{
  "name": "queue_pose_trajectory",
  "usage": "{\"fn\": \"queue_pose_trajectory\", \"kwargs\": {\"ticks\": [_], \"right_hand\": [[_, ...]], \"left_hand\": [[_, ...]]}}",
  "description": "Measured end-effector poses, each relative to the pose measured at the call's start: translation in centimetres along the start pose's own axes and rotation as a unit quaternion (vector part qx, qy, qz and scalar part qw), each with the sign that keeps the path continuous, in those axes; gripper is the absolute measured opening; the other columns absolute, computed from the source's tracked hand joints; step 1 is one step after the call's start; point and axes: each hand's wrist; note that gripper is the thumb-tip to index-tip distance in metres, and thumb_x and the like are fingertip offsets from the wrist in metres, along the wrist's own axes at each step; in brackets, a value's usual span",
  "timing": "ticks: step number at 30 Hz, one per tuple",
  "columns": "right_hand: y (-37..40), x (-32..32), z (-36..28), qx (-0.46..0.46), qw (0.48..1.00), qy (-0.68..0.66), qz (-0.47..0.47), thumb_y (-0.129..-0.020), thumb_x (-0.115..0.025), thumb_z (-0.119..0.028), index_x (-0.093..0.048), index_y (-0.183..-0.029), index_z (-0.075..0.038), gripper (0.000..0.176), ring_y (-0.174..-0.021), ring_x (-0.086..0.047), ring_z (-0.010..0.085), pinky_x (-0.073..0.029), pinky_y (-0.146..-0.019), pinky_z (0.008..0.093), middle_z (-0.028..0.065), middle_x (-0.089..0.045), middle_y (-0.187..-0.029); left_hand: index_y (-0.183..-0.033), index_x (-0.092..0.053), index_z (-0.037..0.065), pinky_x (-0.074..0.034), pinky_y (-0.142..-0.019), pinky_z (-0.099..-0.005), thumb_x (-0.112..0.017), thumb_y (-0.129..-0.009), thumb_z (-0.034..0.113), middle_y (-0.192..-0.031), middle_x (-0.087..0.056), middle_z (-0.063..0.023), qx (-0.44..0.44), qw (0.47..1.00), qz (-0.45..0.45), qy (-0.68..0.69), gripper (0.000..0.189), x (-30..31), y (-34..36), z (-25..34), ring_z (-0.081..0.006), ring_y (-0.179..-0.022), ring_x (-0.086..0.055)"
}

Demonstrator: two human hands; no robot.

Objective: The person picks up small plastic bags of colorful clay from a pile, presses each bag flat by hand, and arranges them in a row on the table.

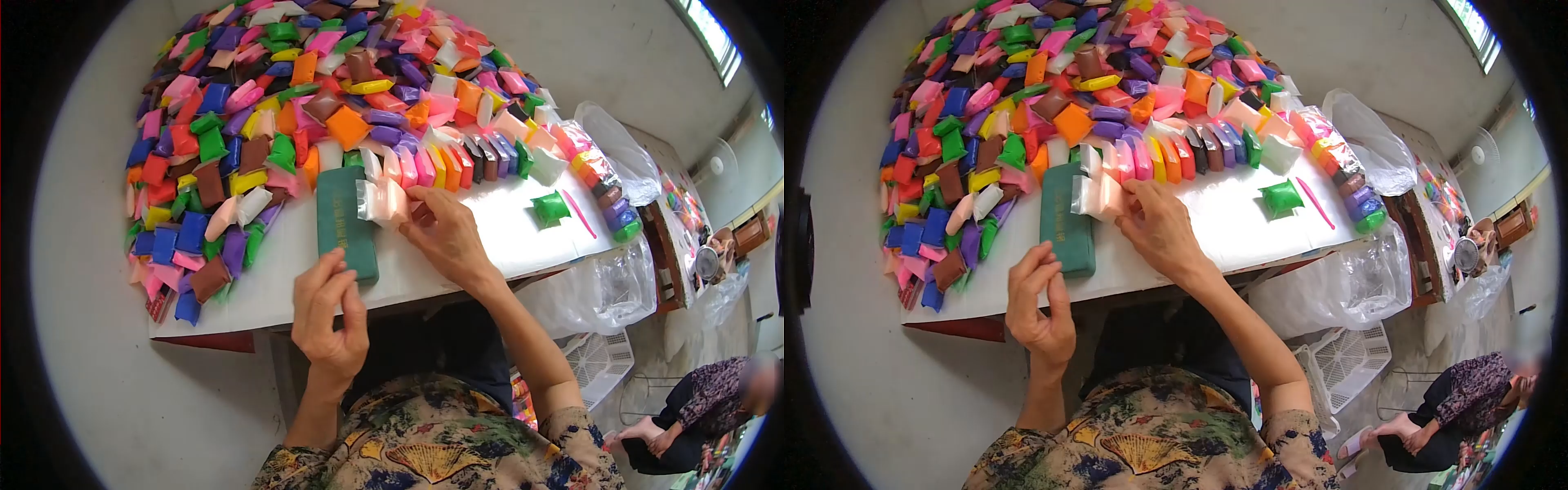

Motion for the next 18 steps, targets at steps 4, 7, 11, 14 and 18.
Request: {"fn": "queue_pose_trajectory", "kwargs": {"ticks": [4, 7, 11, 14, 18], "right_hand": [[0.1, -0.1, -0.4, -0.001, 1.000, -0.007, 0.008, -0.082, -0.073, -0.008, -0.059, -0.117, 0.001, 0.039, -0.087, -0.065, 0.0301, -0.053, -0.078, 0.0401, 0.0158, -0.064, -0.099], [0.3, -0.1, -0.5, 0.001, 1.000, 0.006, 0.009, -0.083, -0.073, -0.008, -0.059, -0.116, 0.001, 0.037, -0.088, -0.066, 0.0302, -0.053, -0.078, 0.0403, 0.0158, -0.063, -0.099], [0.1, -0.2, -0.7, 0.000, 0.999, 0.035, 0.003, -0.083, -0.072, -0.008, -0.059, -0.116, 0.001, 0.036, -0.089, -0.066, 0.0296, -0.054, -0.079, 0.0401, 0.0157, -0.062, -0.100], [0.2, -0.3, -0.7, 0.014, 0.998, 0.053, 0.024, -0.081, -0.075, -0.005, -0.063, -0.119, 0.003, 0.040, -0.087, -0.069, 0.0234, -0.056, -0.078, 0.0331, 0.0152, -0.066, -0.107], [0.6, -0.3, -0.8, -0.002, 0.999, 0.027, 0.033, -0.080, -0.075, -0.003, -0.061, -0.119, 0.002, 0.042, -0.086, -0.069, 0.0250, -0.056, -0.078, 0.0342, 0.0159, -0.065, -0.108]], "left_hand": [[-0.103, -0.065, -0.002, -0.050, -0.092, -0.0372, -0.059, -0.090, -0.007, -0.115, -0.067, -0.0182, 0.027, 0.999, 0.011, -0.040, 0.016, 0.8, -0.2, -1.1, -0.0287, -0.104, -0.063], [-0.102, -0.065, -0.001, -0.048, -0.093, -0.0370, -0.057, -0.092, -0.003, -0.117, -0.066, -0.0159, 0.071, 0.995, 0.001, -0.068, 0.013, 1.0, -0.3, -1.4, -0.0280, -0.107, -0.060], [-0.100, -0.065, -0.002, -0.048, -0.092, -0.0358, -0.058, -0.093, 0.000, -0.119, -0.064, -0.0150, 0.142, 0.989, -0.020, -0.042, 0.011, 0.6, 0.3, -2.0, -0.0263, -0.108, -0.060], [-0.099, -0.066, -0.002, -0.048, -0.091, -0.0353, -0.058, -0.094, 0.001, -0.119, -0.063, -0.0143, 0.155, 0.987, -0.019, -0.030, 0.010, 0.2, 0.5, -2.1, -0.0254, -0.108, -0.060], [-0.099, -0.066, -0.002, -0.048, -0.091, -0.0350, -0.058, -0.094, 0.001, -0.119, -0.062, -0.0142, 0.154, 0.987, -0.022, -0.031, 0.010, 0.4, 0.4, -2.2, -0.0251, -0.109, -0.060]]}}
Point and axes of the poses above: each hand's wrist, its own y-axis away from the middle knuckle, its own x-axis out of the back of the hand, z = x × y
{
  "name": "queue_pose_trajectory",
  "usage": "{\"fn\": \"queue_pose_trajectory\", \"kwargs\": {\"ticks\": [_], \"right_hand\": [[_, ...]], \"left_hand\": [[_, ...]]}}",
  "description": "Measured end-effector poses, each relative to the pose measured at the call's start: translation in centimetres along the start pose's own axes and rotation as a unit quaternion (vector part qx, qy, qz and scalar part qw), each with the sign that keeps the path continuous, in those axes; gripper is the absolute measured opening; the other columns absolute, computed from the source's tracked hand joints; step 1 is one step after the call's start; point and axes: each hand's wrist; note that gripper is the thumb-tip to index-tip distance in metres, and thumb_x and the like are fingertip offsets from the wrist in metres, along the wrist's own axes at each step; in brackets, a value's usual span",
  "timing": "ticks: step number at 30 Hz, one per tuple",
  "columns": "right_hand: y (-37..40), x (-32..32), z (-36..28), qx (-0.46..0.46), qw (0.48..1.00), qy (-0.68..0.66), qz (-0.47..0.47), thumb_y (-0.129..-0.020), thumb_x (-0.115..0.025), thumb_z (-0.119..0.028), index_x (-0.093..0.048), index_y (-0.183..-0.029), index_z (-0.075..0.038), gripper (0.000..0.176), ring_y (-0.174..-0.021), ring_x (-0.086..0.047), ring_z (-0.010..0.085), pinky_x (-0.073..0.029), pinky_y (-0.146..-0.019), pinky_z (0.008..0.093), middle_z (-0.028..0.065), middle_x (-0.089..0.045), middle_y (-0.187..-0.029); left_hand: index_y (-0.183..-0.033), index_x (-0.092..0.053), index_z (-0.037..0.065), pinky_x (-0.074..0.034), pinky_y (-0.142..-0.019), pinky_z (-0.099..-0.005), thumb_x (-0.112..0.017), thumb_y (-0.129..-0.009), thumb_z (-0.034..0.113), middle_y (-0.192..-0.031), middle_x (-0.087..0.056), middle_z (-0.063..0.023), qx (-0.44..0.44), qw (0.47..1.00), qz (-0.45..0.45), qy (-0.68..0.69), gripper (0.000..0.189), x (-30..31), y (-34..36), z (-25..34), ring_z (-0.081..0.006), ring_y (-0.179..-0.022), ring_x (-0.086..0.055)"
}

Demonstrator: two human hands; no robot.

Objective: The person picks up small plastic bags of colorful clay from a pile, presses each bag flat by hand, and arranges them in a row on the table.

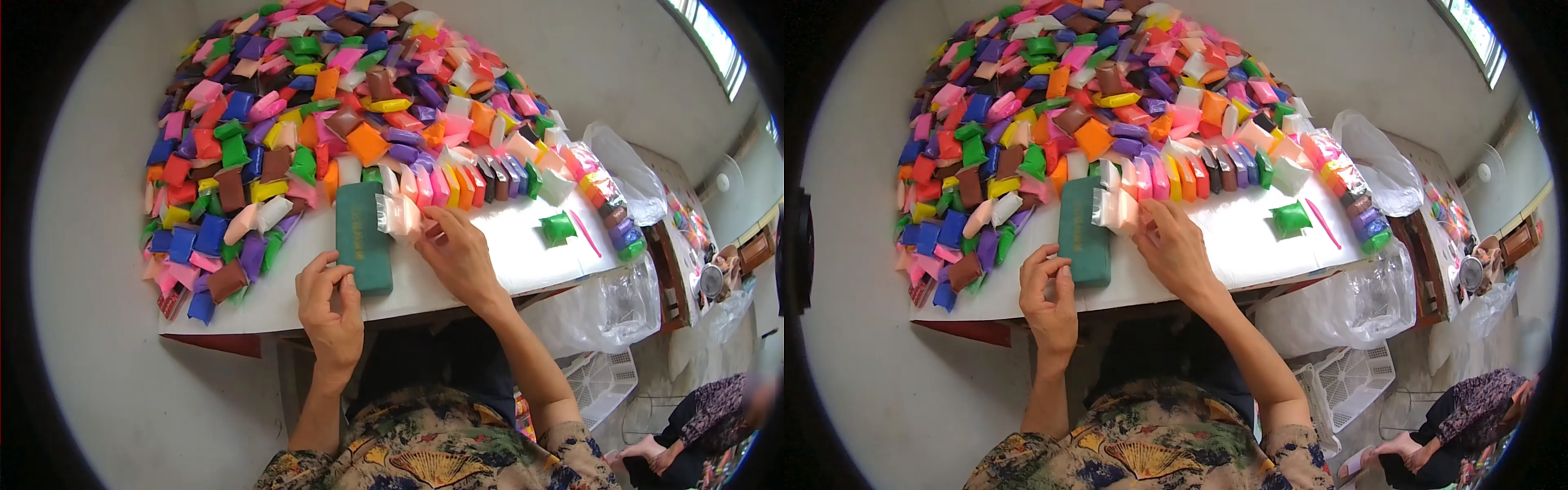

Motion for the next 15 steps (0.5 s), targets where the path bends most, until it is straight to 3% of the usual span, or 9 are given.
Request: {"fn": "queue_pose_trajectory", "kwargs": {"ticks": [3, 7, 10, 13, 15], "right_hand": [[0.7, 0.3, 0.4, 0.004, 1.000, -0.011, 0.003, -0.081, -0.074, -0.004, -0.059, -0.120, 0.001, 0.042, -0.087, -0.069, 0.0276, -0.056, -0.078, 0.0364, 0.0168, -0.064, -0.109], [2.0, 1.6, 0.4, -0.003, 1.000, -0.010, 0.005, -0.080, -0.074, -0.001, -0.060, -0.119, 0.002, 0.042, -0.088, -0.069, 0.0266, -0.057, -0.079, 0.0352, 0.0172, -0.064, -0.112], [2.7, 2.5, 0.5, -0.007, 1.000, -0.006, -0.001, -0.080, -0.073, -0.001, -0.061, -0.118, 0.003, 0.040, -0.088, -0.069, 0.0262, -0.057, -0.079, 0.0350, 0.0170, -0.064, -0.111], [3.3, 3.1, 0.4, -0.018, 1.000, -0.009, -0.006, -0.081, -0.072, 0.000, -0.061, -0.116, 0.003, 0.038, -0.088, -0.069, 0.0261, -0.056, -0.080, 0.0349, 0.0163, -0.064, -0.110], [3.8, 3.3, 0.6, -0.003, 1.000, -0.006, -0.001, -0.081, -0.072, 0.000, -0.062, -0.115, 0.003, 0.035, -0.088, -0.069, 0.0262, -0.056, -0.080, 0.0351, 0.0158, -0.064, -0.110]], "left_hand": [[-0.099, -0.066, -0.003, -0.048, -0.090, -0.0336, -0.059, -0.094, 0.001, -0.118, -0.062, -0.0142, -0.006, 1.000, -0.008, 0.009, 0.010, 0.4, -0.3, 0.1, -0.0236, -0.106, -0.060], [-0.099, -0.065, -0.003, -0.050, -0.080, -0.0299, -0.059, -0.093, 0.000, -0.113, -0.064, -0.0140, 0.000, 0.999, -0.013, 0.036, 0.009, 1.2, -1.5, 0.4, -0.0197, -0.092, -0.062], [-0.098, -0.065, -0.003, -0.052, -0.080, -0.0367, -0.061, -0.089, -0.002, -0.106, -0.064, -0.0174, -0.029, 0.999, -0.018, 0.031, 0.010, 1.8, -3.6, 0.3, -0.0287, -0.090, -0.063], [-0.096, -0.064, -0.002, -0.051, -0.074, -0.0383, -0.062, -0.088, -0.002, -0.098, -0.065, -0.0160, -0.100, 0.994, -0.029, -0.029, 0.009, 2.0, -6.4, -0.1, -0.0283, -0.084, -0.063], [-0.096, -0.065, -0.001, -0.049, -0.070, -0.0400, -0.061, -0.090, 0.003, -0.091, -0.065, -0.0152, -0.093, 0.994, -0.033, -0.054, 0.009, 1.9, -8.8, -0.4, -0.0308, -0.078, -0.062]]}}
Point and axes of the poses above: each hand's wrist, its own y-axis away from the middle knuckle, its own x-axis out of the back of the hand, z = x × y
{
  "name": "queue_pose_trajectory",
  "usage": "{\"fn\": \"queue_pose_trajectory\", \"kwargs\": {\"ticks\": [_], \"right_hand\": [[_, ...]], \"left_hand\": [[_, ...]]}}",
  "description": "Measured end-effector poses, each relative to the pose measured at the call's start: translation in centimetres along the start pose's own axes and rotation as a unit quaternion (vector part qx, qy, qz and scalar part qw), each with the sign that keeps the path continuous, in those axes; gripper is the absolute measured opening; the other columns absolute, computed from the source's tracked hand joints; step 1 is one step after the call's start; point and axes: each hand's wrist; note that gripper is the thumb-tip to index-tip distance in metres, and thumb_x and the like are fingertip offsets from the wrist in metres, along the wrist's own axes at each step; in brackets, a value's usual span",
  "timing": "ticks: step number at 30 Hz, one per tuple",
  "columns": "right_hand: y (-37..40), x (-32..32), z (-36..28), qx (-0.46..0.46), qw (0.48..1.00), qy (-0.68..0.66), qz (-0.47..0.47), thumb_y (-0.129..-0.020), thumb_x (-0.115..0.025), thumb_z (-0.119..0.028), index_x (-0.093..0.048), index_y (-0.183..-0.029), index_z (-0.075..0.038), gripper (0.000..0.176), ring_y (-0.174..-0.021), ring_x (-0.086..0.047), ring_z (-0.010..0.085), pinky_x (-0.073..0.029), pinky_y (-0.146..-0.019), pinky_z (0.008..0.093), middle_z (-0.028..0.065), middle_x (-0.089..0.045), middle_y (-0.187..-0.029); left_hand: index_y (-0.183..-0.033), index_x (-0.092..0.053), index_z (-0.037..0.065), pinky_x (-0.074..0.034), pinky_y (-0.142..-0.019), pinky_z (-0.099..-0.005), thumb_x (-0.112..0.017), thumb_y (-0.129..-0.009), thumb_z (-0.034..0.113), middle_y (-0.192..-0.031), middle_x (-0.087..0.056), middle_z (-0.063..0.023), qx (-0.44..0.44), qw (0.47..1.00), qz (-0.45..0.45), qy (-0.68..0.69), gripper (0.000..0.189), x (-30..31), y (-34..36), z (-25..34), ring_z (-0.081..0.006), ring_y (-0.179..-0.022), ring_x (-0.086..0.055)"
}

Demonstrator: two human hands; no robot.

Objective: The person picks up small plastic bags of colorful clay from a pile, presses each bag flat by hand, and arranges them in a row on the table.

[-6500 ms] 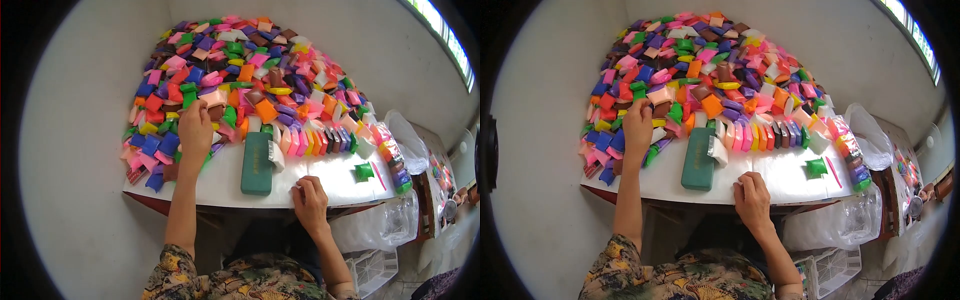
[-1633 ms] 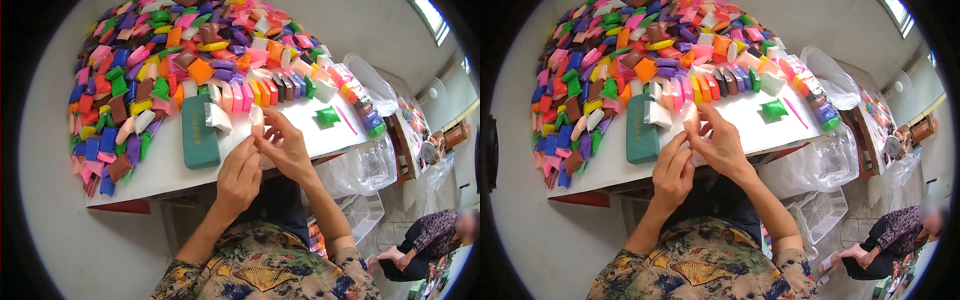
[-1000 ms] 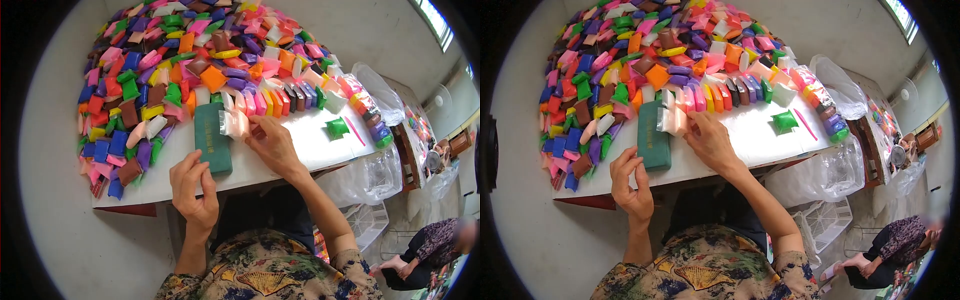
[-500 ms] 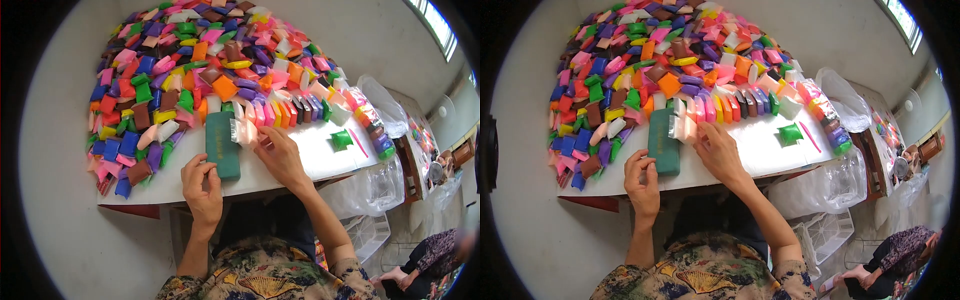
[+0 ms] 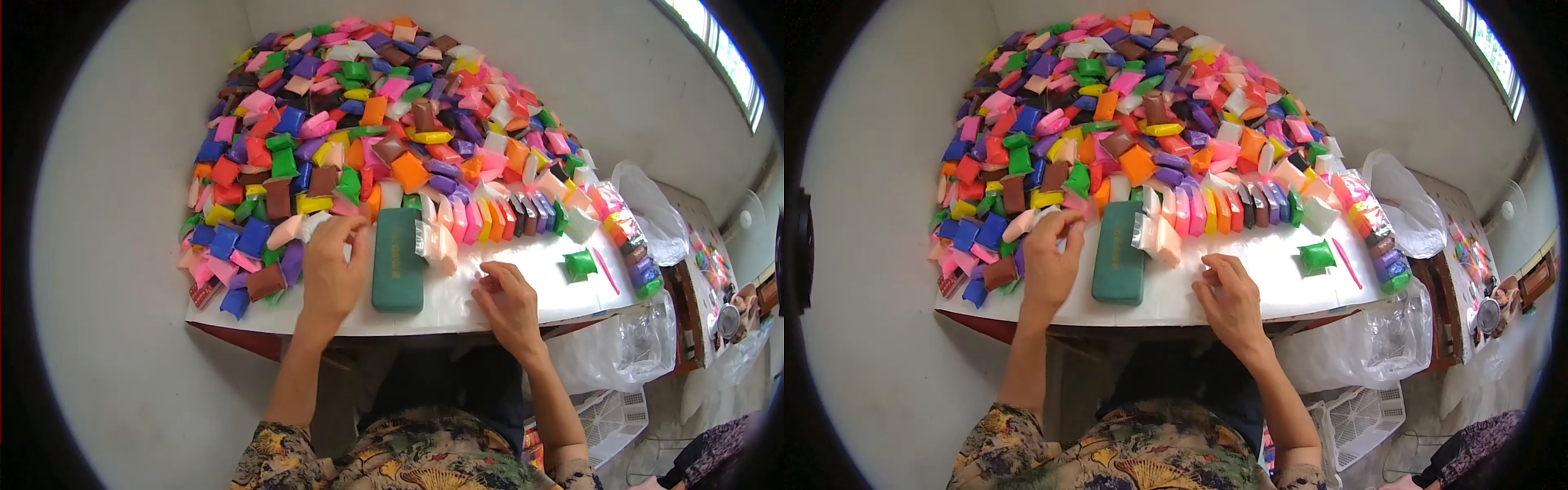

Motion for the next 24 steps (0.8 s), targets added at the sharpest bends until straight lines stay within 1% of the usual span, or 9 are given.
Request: {"fn": "queue_pose_trajectory", "kwargs": {"ticks": [2, 4, 6, 9, 12, 16, 18, 21, 24], "right_hand": [[0.1, -0.2, 0.2, 0.011, 1.000, -0.002, 0.009, -0.081, -0.071, 0.000, -0.062, -0.113, 0.003, 0.033, -0.088, -0.068, 0.0263, -0.056, -0.080, 0.0354, 0.0153, -0.064, -0.110], [0.3, -0.4, 0.3, 0.015, 1.000, -0.009, 0.015, -0.081, -0.071, -0.001, -0.063, -0.111, 0.003, 0.032, -0.088, -0.068, 0.0265, -0.056, -0.080, 0.0359, 0.0150, -0.064, -0.109], [0.4, -0.6, 0.3, 0.027, 0.999, -0.002, 0.021, -0.081, -0.072, 0.000, -0.063, -0.110, 0.003, 0.030, -0.088, -0.068, 0.0269, -0.056, -0.080, 0.0362, 0.0150, -0.064, -0.109], [0.4, -0.8, 0.6, 0.045, 0.999, 0.004, 0.022, -0.080, -0.072, 0.000, -0.064, -0.108, 0.003, 0.029, -0.090, -0.068, 0.0286, -0.055, -0.081, 0.0371, 0.0153, -0.064, -0.110], [0.3, -0.6, 0.9, 0.058, 0.998, 0.009, 0.026, -0.080, -0.072, -0.001, -0.065, -0.106, 0.003, 0.027, -0.092, -0.067, 0.0315, -0.055, -0.082, 0.0383, 0.0162, -0.064, -0.110], [0.6, -0.6, 0.6, 0.041, 0.999, 0.007, 0.020, -0.080, -0.071, -0.002, -0.066, -0.104, 0.003, 0.025, -0.096, -0.065, 0.0351, -0.054, -0.084, 0.0406, 0.0172, -0.064, -0.111], [0.6, -0.7, 0.6, 0.055, 0.998, 0.034, 0.026, -0.080, -0.071, -0.003, -0.066, -0.104, 0.003, 0.025, -0.098, -0.064, 0.0353, -0.053, -0.086, 0.0413, 0.0169, -0.065, -0.111], [0.5, -0.9, 0.6, 0.081, 0.994, 0.065, 0.031, -0.080, -0.071, -0.003, -0.066, -0.103, 0.002, 0.025, -0.100, -0.064, 0.0353, -0.052, -0.087, 0.0420, 0.0166, -0.065, -0.111], [0.6, -0.9, 0.6, 0.088, 0.993, 0.072, 0.030, -0.079, -0.071, -0.003, -0.066, -0.103, 0.001, 0.025, -0.101, -0.063, 0.0349, -0.052, -0.088, 0.0420, 0.0164, -0.065, -0.111]], "left_hand": [[-0.097, -0.065, -0.001, -0.049, -0.070, -0.0400, -0.060, -0.091, 0.006, -0.089, -0.065, -0.0156, 0.024, 1.000, -0.016, 0.004, 0.010, 0.0, -2.7, -1.3, -0.0322, -0.076, -0.062], [-0.100, -0.066, -0.004, -0.049, -0.066, -0.0330, -0.059, -0.095, 0.009, -0.079, -0.065, -0.0149, -0.028, 0.999, 0.008, -0.045, 0.015, -0.7, -5.9, -3.4, -0.0222, -0.070, -0.064], [-0.101, -0.066, -0.004, -0.051, -0.069, -0.0368, -0.060, -0.092, 0.015, -0.079, -0.067, -0.0188, 0.012, 0.995, -0.058, -0.085, 0.021, -1.1, -9.0, -4.1, -0.0274, -0.073, -0.067], [-0.100, -0.067, -0.003, -0.052, -0.074, -0.0445, -0.062, -0.088, 0.020, -0.086, -0.069, -0.0217, -0.057, 0.982, -0.044, -0.175, 0.027, -4.5, -12.4, -9.7, -0.0353, -0.081, -0.068], [-0.089, -0.067, -0.005, -0.052, -0.080, -0.0511, -0.061, -0.086, 0.020, -0.090, -0.068, -0.0251, -0.047, 0.968, -0.057, -0.239, 0.025, -6.9, -13.8, -11.1, -0.0424, -0.088, -0.066], [-0.096, -0.065, -0.005, -0.052, -0.085, -0.0519, -0.065, -0.083, 0.023, -0.100, -0.068, -0.0256, 0.016, 0.960, -0.082, -0.269, 0.031, -8.2, -14.0, -10.7, -0.0431, -0.098, -0.065], [-0.100, -0.064, -0.005, -0.053, -0.087, -0.0518, -0.067, -0.081, 0.024, -0.106, -0.066, -0.0259, 0.042, 0.952, -0.082, -0.292, 0.036, -8.7, -13.3, -9.8, -0.0432, -0.103, -0.064], [-0.107, -0.060, -0.007, -0.052, -0.090, -0.0526, -0.069, -0.078, 0.025, -0.112, -0.064, -0.0274, 0.073, 0.955, -0.056, -0.283, 0.044, -9.6, -13.4, -9.9, -0.0446, -0.107, -0.061], [-0.108, -0.058, -0.008, -0.051, -0.091, -0.0532, -0.070, -0.076, 0.023, -0.112, -0.063, -0.0290, 0.103, 0.963, -0.023, -0.246, 0.046, -10.3, -13.2, -9.4, -0.0451, -0.106, -0.061]]}}
Point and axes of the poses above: each hand's wrist, its own y-axis away from the middle knuckle, its own x-axis out of the back of the hand, z = x × y
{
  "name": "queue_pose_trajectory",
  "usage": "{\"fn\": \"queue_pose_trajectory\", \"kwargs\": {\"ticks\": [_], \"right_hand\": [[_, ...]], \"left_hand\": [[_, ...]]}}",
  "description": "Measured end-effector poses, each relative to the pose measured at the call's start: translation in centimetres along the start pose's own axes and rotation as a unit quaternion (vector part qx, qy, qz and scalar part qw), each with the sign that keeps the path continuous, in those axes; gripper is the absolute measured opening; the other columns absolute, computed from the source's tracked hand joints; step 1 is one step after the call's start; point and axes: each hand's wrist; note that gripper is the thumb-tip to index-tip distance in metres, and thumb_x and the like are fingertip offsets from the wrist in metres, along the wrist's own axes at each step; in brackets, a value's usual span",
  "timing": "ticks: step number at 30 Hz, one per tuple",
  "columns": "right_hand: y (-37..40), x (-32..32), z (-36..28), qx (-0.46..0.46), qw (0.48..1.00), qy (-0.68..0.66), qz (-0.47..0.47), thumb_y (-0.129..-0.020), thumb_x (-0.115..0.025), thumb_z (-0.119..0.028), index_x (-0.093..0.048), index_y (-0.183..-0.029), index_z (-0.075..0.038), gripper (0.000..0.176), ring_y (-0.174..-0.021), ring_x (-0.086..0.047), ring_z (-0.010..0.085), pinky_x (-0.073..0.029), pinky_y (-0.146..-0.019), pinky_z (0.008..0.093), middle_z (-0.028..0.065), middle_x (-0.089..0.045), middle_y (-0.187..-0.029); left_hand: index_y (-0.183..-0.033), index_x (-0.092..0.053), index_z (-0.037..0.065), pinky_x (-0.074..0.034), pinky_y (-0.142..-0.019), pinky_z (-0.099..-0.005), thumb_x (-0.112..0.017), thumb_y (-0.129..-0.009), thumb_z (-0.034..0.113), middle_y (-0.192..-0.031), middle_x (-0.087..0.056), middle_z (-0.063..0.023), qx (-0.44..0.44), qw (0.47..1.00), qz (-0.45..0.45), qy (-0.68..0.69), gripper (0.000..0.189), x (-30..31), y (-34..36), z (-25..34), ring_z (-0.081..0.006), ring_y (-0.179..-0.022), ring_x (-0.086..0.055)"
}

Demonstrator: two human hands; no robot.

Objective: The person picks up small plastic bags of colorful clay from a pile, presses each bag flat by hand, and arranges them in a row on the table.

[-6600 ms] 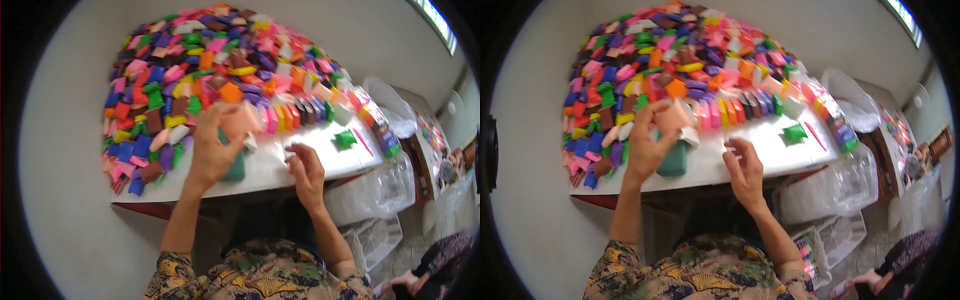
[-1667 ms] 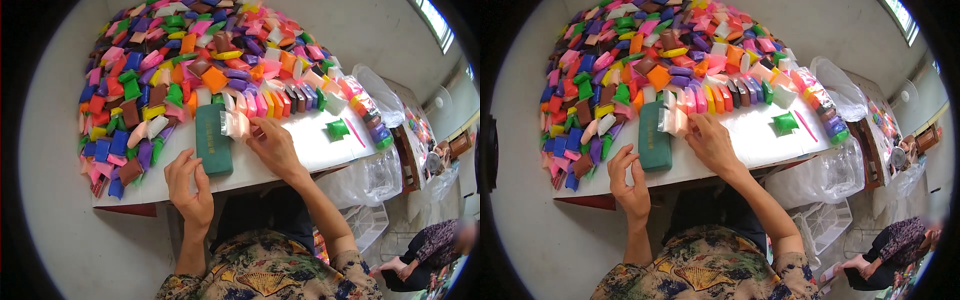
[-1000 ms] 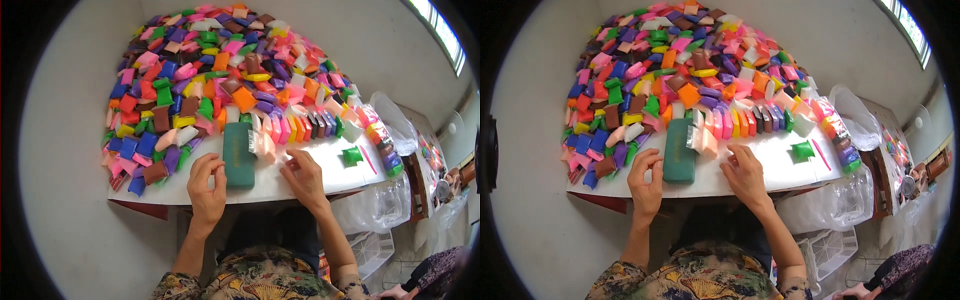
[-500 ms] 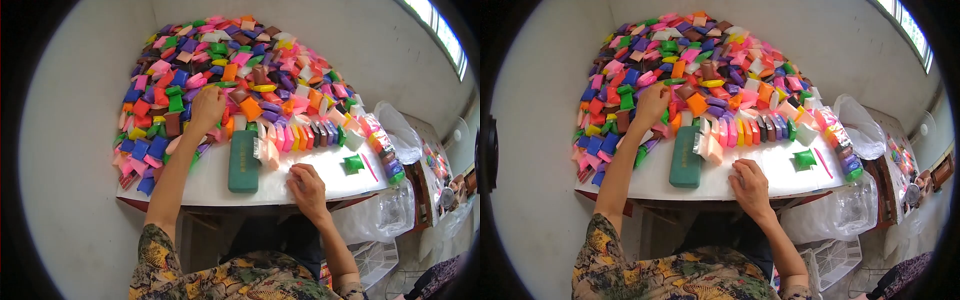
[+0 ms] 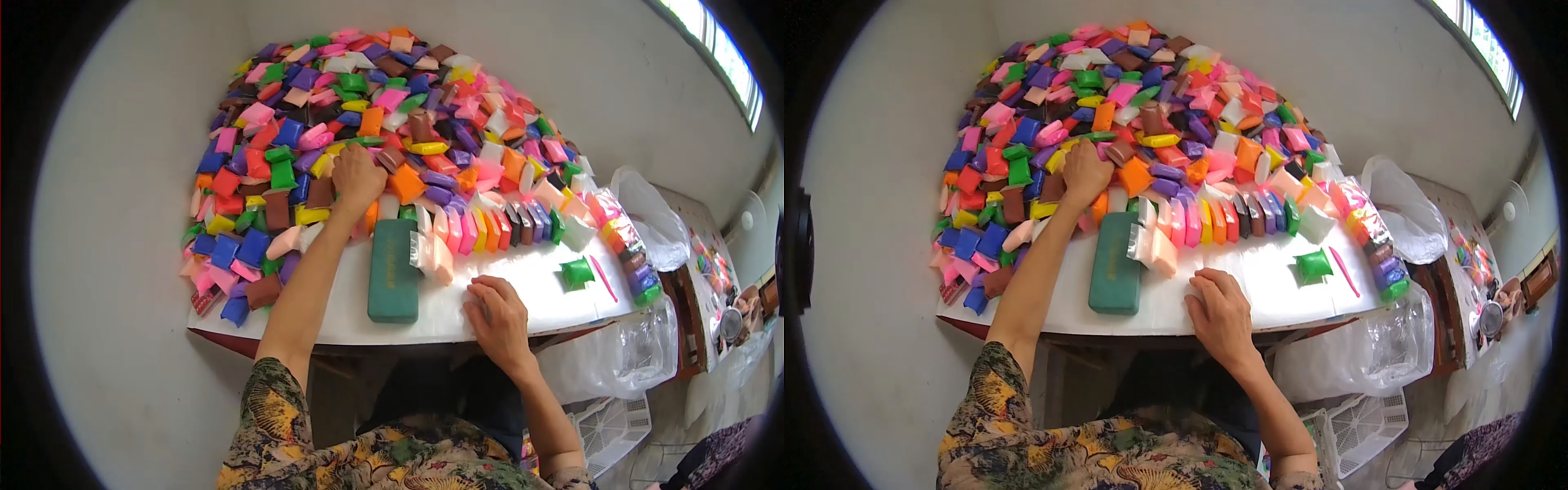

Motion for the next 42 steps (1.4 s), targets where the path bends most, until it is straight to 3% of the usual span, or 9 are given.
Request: {"fn": "queue_pose_trajectory", "kwargs": {"ticks": [5, 9, 12, 15, 18, 29, 35, 39, 42], "right_hand": [[-0.1, 0.2, -0.1, 0.005, 1.000, -0.002, -0.003, -0.079, -0.071, -0.002, -0.065, -0.102, 0.001, 0.024, -0.101, -0.062, 0.0346, -0.051, -0.087, 0.0420, 0.0159, -0.064, -0.111], [-0.1, 0.1, -0.1, 0.010, 1.000, -0.002, -0.004, -0.079, -0.071, -0.002, -0.065, -0.103, 0.000, 0.025, -0.100, -0.062, 0.0346, -0.051, -0.086, 0.0419, 0.0155, -0.064, -0.110], [-0.1, 0.1, 0.0, 0.020, 1.000, 0.001, 0.001, -0.078, -0.071, -0.001, -0.065, -0.103, 0.000, 0.026, -0.099, -0.062, 0.0344, -0.052, -0.085, 0.0415, 0.0150, -0.064, -0.110], [-0.1, 0.1, 0.0, 0.029, 1.000, 0.009, 0.006, -0.078, -0.071, -0.001, -0.066, -0.104, 0.000, 0.026, -0.099, -0.062, 0.0341, -0.052, -0.085, 0.0412, 0.0145, -0.064, -0.110], [0.0, 0.0, -0.1, 0.032, 0.999, 0.013, 0.010, -0.078, -0.071, -0.001, -0.066, -0.104, 0.000, 0.026, -0.098, -0.062, 0.0336, -0.052, -0.084, 0.0411, 0.0142, -0.064, -0.110], [0.0, 0.1, 0.1, 0.053, 0.998, 0.018, 0.010, -0.079, -0.071, -0.002, -0.065, -0.104, 0.001, 0.026, -0.097, -0.062, 0.0332, -0.052, -0.083, 0.0412, 0.0144, -0.063, -0.110], [-0.1, 0.2, -0.1, 0.058, 0.998, 0.023, 0.025, -0.080, -0.071, -0.002, -0.065, -0.105, 0.002, 0.026, -0.092, -0.064, 0.0322, -0.054, -0.079, 0.0402, 0.0152, -0.064, -0.107], [-0.4, 0.1, -0.5, -0.054, 0.987, -0.111, 0.107, -0.088, -0.067, -0.002, -0.064, -0.111, 0.002, 0.024, -0.077, -0.066, 0.0249, -0.054, -0.068, 0.0339, 0.0161, -0.065, -0.100], [0.0, 0.7, 0.4, -0.160, 0.920, -0.337, 0.119, -0.096, -0.063, -0.009, -0.059, -0.125, 0.002, 0.032, -0.090, -0.065, 0.0153, -0.053, -0.079, 0.0301, 0.0129, -0.066, -0.114]], "left_hand": [[-0.107, -0.061, -0.004, -0.050, -0.090, -0.0525, -0.066, -0.079, 0.019, -0.108, -0.064, -0.0249, -0.006, 0.999, -0.042, -0.017, 0.037, 1.4, -0.3, -0.2, -0.0422, -0.105, -0.062], [-0.091, -0.068, 0.000, -0.048, -0.081, -0.0523, -0.059, -0.082, 0.011, -0.094, -0.066, -0.0176, -0.155, 0.971, 0.169, -0.068, 0.018, 2.9, -3.9, -3.3, -0.0373, -0.094, -0.063], [-0.095, -0.069, 0.001, -0.048, -0.083, -0.0483, -0.059, -0.086, 0.016, -0.094, -0.068, -0.0183, -0.170, 0.950, 0.168, -0.201, 0.020, 4.9, -6.7, -5.7, -0.0381, -0.094, -0.064], [-0.099, -0.069, 0.001, -0.050, -0.086, -0.0480, -0.062, -0.088, 0.025, -0.101, -0.070, -0.0209, -0.084, 0.969, -0.041, -0.229, 0.027, 6.9, -8.1, -5.8, -0.0386, -0.099, -0.066], [-0.100, -0.067, -0.001, -0.051, -0.083, -0.0544, -0.068, -0.088, 0.038, -0.109, -0.068, -0.0287, -0.067, 0.971, -0.101, -0.204, 0.041, 6.3, -10.5, -7.3, -0.0429, -0.100, -0.067], [-0.111, -0.057, 0.000, -0.050, -0.082, -0.0452, -0.072, -0.085, 0.035, -0.102, -0.067, -0.0220, -0.084, 0.970, -0.217, -0.074, 0.045, 8.2, -11.1, -9.4, -0.0359, -0.097, -0.066], [-0.125, -0.050, 0.004, -0.050, -0.080, -0.0383, -0.070, -0.080, 0.020, -0.107, -0.063, -0.0141, -0.157, 0.976, -0.106, 0.108, 0.051, 11.6, -5.2, -5.2, -0.0272, -0.091, -0.064], [-0.131, -0.049, 0.006, -0.050, -0.084, -0.0367, -0.071, -0.077, 0.009, -0.111, -0.062, -0.0120, -0.210, 0.937, -0.110, 0.255, 0.058, 14.1, 5.3, 3.0, -0.0252, -0.098, -0.064], [-0.134, -0.048, 0.005, -0.050, -0.088, -0.0394, -0.074, -0.074, 0.006, -0.114, -0.062, -0.0137, -0.297, 0.898, -0.132, 0.298, 0.065, 12.8, 13.0, 7.4, -0.0292, -0.103, -0.063]]}}
Point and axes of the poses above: each hand's wrist, its own y-axis away from the middle knuckle, its own x-axis out of the back of the hand, z = x × y
